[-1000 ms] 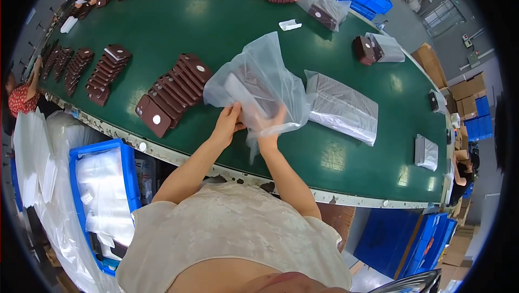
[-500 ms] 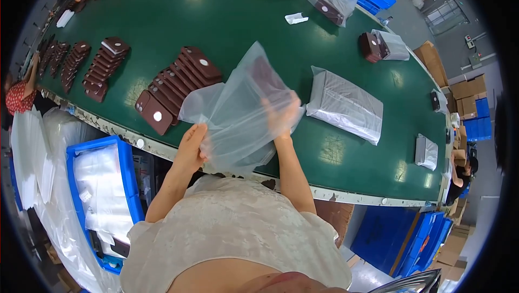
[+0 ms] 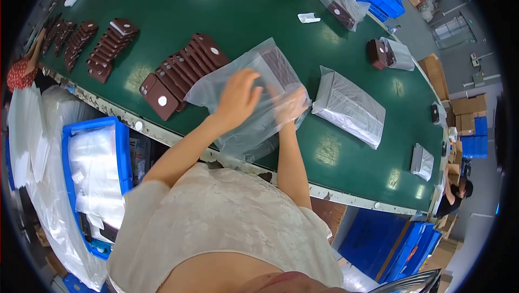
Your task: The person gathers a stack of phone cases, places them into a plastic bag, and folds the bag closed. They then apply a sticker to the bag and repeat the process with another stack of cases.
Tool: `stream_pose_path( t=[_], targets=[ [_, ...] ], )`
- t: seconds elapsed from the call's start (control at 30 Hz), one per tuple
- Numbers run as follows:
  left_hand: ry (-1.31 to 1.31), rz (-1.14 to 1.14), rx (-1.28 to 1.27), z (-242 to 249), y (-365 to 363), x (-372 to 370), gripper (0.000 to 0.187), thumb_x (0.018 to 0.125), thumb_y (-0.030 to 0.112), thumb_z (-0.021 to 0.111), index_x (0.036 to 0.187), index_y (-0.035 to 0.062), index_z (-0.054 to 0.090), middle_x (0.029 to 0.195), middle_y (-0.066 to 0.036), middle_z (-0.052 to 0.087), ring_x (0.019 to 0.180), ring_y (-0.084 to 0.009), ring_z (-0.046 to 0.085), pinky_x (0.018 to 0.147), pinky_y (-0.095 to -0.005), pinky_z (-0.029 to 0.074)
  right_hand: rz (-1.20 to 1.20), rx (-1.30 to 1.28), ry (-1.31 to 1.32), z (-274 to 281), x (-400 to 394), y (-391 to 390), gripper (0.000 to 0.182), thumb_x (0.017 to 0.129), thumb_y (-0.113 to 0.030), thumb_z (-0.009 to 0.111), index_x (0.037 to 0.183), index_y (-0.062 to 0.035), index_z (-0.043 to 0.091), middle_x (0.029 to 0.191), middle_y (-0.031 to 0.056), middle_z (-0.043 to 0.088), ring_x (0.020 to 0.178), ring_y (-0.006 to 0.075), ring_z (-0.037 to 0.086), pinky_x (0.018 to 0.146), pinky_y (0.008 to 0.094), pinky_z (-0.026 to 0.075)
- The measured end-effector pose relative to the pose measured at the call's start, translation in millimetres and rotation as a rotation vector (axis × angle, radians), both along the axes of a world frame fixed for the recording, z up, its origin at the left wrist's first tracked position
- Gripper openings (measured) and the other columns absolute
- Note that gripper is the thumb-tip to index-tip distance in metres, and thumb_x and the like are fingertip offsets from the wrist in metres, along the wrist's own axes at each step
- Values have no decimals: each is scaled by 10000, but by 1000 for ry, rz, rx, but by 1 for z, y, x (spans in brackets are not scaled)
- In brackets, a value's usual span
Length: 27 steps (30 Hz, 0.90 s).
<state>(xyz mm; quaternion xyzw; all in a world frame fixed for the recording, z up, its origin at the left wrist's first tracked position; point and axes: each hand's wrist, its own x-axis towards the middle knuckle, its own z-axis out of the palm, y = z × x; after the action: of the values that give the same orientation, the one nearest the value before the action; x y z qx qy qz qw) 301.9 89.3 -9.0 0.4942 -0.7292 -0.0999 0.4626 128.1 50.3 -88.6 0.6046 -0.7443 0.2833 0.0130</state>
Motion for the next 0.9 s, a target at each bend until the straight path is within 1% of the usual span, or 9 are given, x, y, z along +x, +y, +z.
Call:
stream_pose_path(
  t=[0.1,0.17,0.3,0.37,0.5,0.67,0.7,0.77,0.9],
  targets=[
    [-86,-15,107,-74,-34,-32,428,898,153,647,1266,-18,511,1352,-229,510,1226,-428,492,1037,-480,409,247,33,-29,-34,-31,-4,978,686,-532,818,1342,94,451,1217,272,595,1145,416,566,980,551,385],
    [-162,-46,145,-83,-38,-33,456,887,110,649,1318,21,527,1379,-246,512,1272,-432,486,1067,-485,406,430,8,-209,-13,-53,20,812,748,-355,817,1359,59,478,1263,260,581,1159,431,551,1018,506,392],
    [192,-376,384,-14,16,14,445,862,75,654,1292,26,552,1354,-236,535,1255,-434,495,1065,-486,396,378,174,-232,39,-89,82,419,852,-105,731,1242,-2,615,1161,209,645,1033,352,619,925,412,482],
    [-37,-59,-9,0,52,65,418,850,60,661,1259,24,579,1336,-227,552,1228,-429,515,1047,-477,401,93,155,-389,38,-115,89,286,914,-151,707,1146,6,649,997,112,688,863,174,645,801,309,513],
    [-130,867,10,-27,97,153,604,844,60,666,1402,20,437,1308,-253,530,1221,-474,501,1022,-532,400,187,-233,-498,108,-58,63,209,943,-109,670,1124,-5,658,981,70,684,864,127,628,780,270,511],
    [65,769,258,-61,108,165,699,885,65,663,1491,16,317,1339,-233,535,1237,-397,525,1011,-461,433,858,-39,-347,151,88,3,328,926,-147,690,1198,22,623,1165,171,646,1048,282,630,911,364,499],
    [390,727,227,-61,98,158,690,894,71,662,1489,10,320,1328,-219,542,1209,-359,542,984,-433,448,951,-44,-299,138,110,-14,395,925,-189,698,1240,31,602,1230,206,625,1113,336,613,959,401,486],
    [1026,581,139,-59,72,153,672,912,84,662,1487,-1,324,1306,-191,556,1155,-283,575,930,-377,478,983,46,-219,106,141,-48,665,908,-374,711,1377,47,498,1366,273,534,1282,403,508,1065,442,416],
    [1149,705,393,-74,37,169,659,906,84,684,1466,-4,347,1193,-126,578,1027,-176,580,834,-304,486,937,297,-246,78,173,-76,950,835,-562,721,1458,71,386,1459,314,428,1374,423,414,1124,439,360]
  ],
)
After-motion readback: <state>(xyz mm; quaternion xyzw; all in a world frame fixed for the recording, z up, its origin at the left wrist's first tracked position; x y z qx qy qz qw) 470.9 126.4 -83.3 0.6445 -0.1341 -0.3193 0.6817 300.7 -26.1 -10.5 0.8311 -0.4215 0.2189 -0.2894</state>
